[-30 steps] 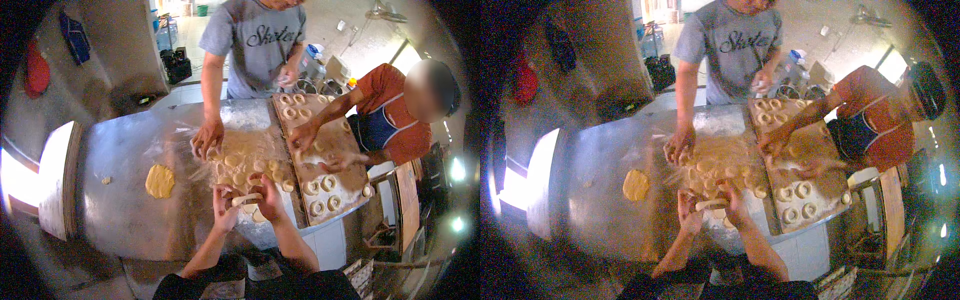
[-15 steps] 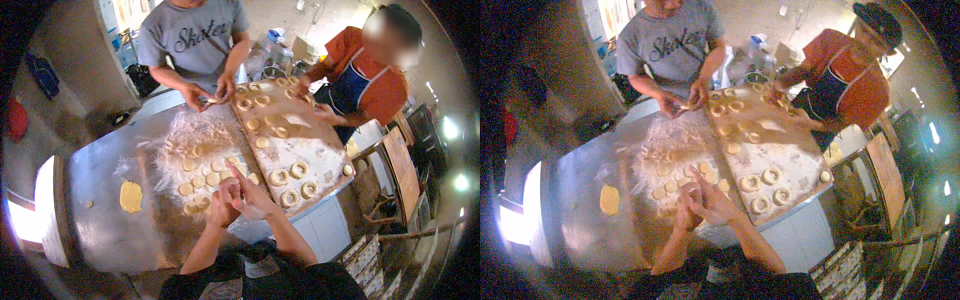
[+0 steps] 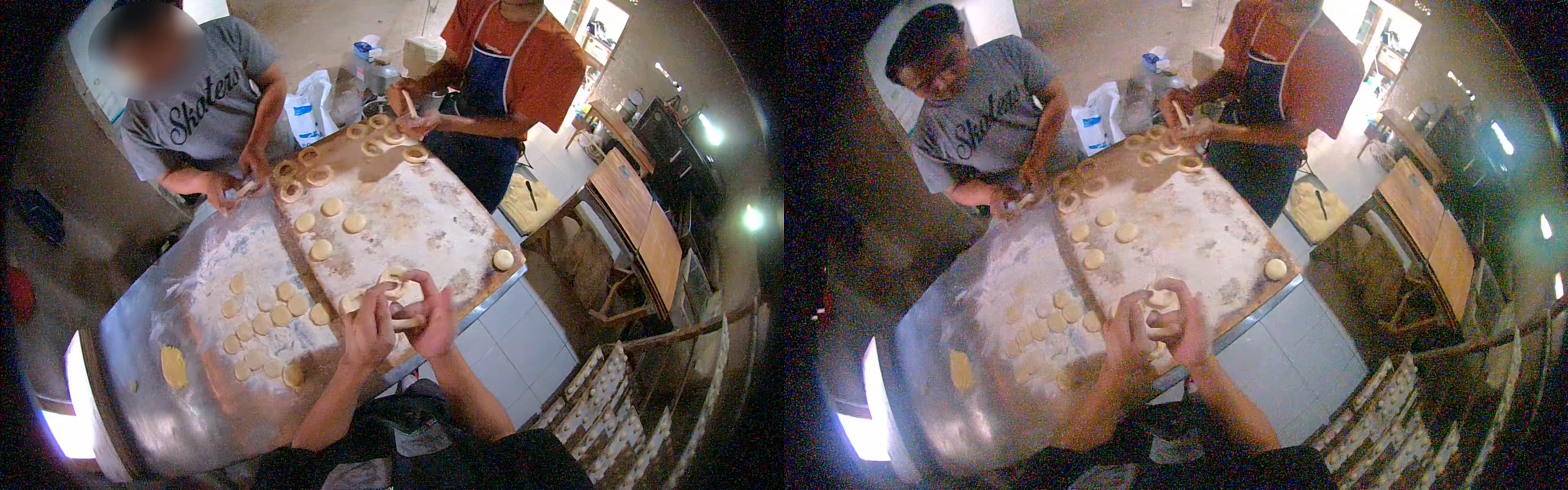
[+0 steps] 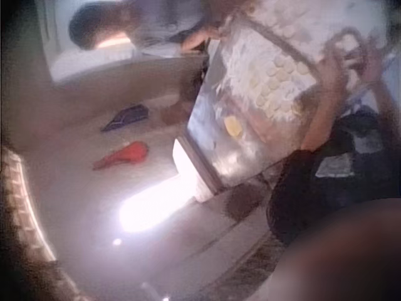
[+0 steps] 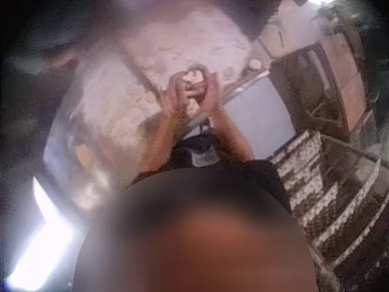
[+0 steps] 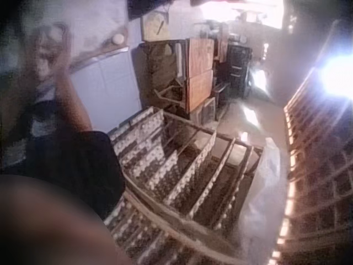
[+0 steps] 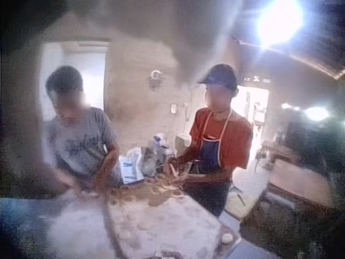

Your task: The person retrieves trays of dough balls from a rack, places them on a table, and shapes each ball into a ring by hand. The shaped dough rings are arranged on a wooden board, and the completed board is returned to the rack. The person repeats this process with additional dough balls.

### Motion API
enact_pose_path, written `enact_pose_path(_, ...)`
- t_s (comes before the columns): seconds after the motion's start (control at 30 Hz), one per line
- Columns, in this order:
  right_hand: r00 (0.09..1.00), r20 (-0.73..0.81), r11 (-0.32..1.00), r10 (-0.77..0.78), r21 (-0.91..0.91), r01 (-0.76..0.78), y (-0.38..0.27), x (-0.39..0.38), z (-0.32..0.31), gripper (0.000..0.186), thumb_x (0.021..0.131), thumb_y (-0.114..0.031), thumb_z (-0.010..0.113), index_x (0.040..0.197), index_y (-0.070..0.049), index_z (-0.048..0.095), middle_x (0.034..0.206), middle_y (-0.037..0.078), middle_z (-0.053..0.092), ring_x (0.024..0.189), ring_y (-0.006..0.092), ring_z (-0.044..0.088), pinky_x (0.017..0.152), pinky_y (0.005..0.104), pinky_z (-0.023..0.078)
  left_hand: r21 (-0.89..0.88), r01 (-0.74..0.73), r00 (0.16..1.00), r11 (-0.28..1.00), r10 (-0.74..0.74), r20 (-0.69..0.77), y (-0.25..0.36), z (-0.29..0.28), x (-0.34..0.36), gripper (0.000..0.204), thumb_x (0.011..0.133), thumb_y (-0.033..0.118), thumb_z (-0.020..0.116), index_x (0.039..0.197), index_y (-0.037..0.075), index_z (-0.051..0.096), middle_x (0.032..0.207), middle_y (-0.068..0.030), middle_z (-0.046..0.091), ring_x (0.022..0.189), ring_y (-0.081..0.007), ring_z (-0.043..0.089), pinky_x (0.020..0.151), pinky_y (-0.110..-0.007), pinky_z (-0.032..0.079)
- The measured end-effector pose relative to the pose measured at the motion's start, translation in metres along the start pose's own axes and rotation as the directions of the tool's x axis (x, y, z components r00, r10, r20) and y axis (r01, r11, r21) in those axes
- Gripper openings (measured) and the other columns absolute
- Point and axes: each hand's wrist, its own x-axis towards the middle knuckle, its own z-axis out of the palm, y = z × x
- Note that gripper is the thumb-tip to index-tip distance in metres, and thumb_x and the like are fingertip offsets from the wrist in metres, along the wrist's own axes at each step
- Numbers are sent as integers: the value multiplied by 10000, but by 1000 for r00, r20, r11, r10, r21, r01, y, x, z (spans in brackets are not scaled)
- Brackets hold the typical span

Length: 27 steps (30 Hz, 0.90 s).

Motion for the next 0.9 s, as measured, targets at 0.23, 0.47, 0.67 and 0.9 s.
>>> enact_pose_path(0.23,991,-133,999,-24,26,27,-34,-21,-62,571,1047,-414,462,1474,-86,272,949,144,677,908,188,670,737,302,542,-123,178,951,976,-138,278,37,62,18,238,1059,272,450,1257,147,489,865,-194,705,796,-436,694,680,-532,541)
enact_pose_path(0.47,958,-263,953,-114,-303,30,-32,-14,-113,717,1043,-587,362,1545,-82,273,1276,89,556,1136,198,557,995,352,455,17,340,827,940,-307,471,51,113,49,427,1044,384,439,1343,91,353,803,-309,651,779,-554,629,694,-645,481)
enact_pose_path(0.67,781,-555,409,-287,-808,-424,-51,5,-155,819,956,-527,570,1523,-22,262,1008,211,693,940,328,687,851,441,511,476,149,916,867,-302,263,21,161,98,625,980,419,538,1443,49,340,1142,-313,557,1045,-507,584,888,-604,447)
enact_pose_path(0.9,900,-288,10,-327,-953,-302,-40,7,-157,883,761,-309,768,1508,-114,338,1065,208,652,998,354,637,819,533,467,565,13,751,825,-381,539,-2,140,76,934,827,453,729,1546,98,250,1270,-270,489,1189,-445,514,999,-566,403)
